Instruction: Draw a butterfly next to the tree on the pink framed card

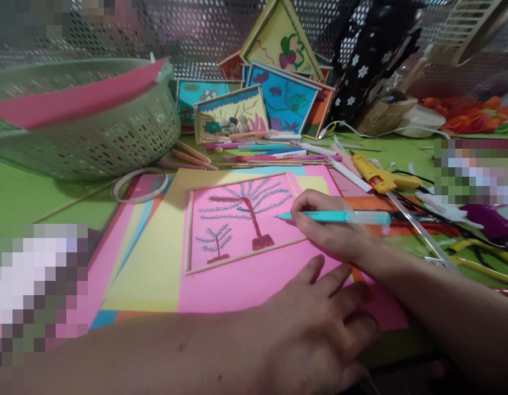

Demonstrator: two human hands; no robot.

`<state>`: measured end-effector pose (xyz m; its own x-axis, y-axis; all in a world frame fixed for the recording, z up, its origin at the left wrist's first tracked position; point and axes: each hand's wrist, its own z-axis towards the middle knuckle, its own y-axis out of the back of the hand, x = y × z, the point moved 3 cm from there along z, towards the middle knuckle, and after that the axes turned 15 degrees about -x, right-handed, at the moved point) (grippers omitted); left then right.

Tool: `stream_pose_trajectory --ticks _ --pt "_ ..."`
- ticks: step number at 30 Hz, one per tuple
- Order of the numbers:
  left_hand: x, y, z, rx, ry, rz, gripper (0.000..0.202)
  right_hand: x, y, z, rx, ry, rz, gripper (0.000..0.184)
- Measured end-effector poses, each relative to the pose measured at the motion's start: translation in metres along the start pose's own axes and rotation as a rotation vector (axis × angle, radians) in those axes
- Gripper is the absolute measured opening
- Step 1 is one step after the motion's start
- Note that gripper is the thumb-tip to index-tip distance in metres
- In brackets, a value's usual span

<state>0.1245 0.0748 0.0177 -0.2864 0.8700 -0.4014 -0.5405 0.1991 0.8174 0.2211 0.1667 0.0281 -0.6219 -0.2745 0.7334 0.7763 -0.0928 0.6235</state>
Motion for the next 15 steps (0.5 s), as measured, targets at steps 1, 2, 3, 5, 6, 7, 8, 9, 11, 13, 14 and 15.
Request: stream_pose_trajectory --ticks 1,2,3,5,6,7,8,9,11,13,14,15 --pt "-0.0001 0.0002 0.0002 0.001 0.000 -0.005 0.031 -0.0002 -0.0001 0.0000 -0.004 0.001 -0.002 0.010" --pt "-0.0002 0.0003 0.0005 0.007 0.001 -0.007 0.031 -0.0004 -0.0003 0.0000 -0.005 0.003 -0.001 0.010" --pt "-0.0004 0.0004 0.0006 0.016 0.003 -0.007 0.031 -0.0006 -0.0005 0.0000 -0.003 0.007 0.004 0.010" --pt "-0.0010 0.0008 0.0008 0.027 0.003 -0.003 0.030 -0.0006 -0.0006 0.0000 0.005 0.015 0.015 0.010" --pt "-0.0014 0.0010 0.0008 0.028 0.000 -0.001 0.030 -0.0004 -0.0004 0.0000 0.009 0.017 0.019 0.010" --pt "-0.0017 0.0012 0.0006 0.025 -0.002 0.000 0.030 -0.0002 -0.0001 0.0000 0.010 0.019 0.022 0.010" --pt "-0.0019 0.0014 0.0004 0.020 -0.002 0.000 0.031 0.0001 0.0003 0.0000 0.009 0.022 0.023 0.010" --pt "-0.0020 0.0013 0.0002 0.018 -0.003 -0.002 0.031 0.0004 0.0006 0.0000 0.008 0.025 0.023 0.010" --pt "-0.0017 0.0009 -0.0003 0.020 0.001 -0.002 0.032 0.0009 0.0011 0.0000 0.008 0.030 0.019 0.010" --pt "-0.0011 0.0006 -0.0003 0.022 0.001 0.001 0.032 0.0009 0.0014 -0.0001 0.004 0.032 0.014 0.010" --pt "-0.0007 0.0005 -0.0002 0.024 0.001 0.004 0.032 0.0008 0.0015 -0.0002 0.004 0.032 0.011 0.010" --pt "-0.0004 0.0005 -0.0001 0.021 0.000 0.005 0.032 0.0007 0.0015 -0.0004 0.002 0.034 0.009 0.010"
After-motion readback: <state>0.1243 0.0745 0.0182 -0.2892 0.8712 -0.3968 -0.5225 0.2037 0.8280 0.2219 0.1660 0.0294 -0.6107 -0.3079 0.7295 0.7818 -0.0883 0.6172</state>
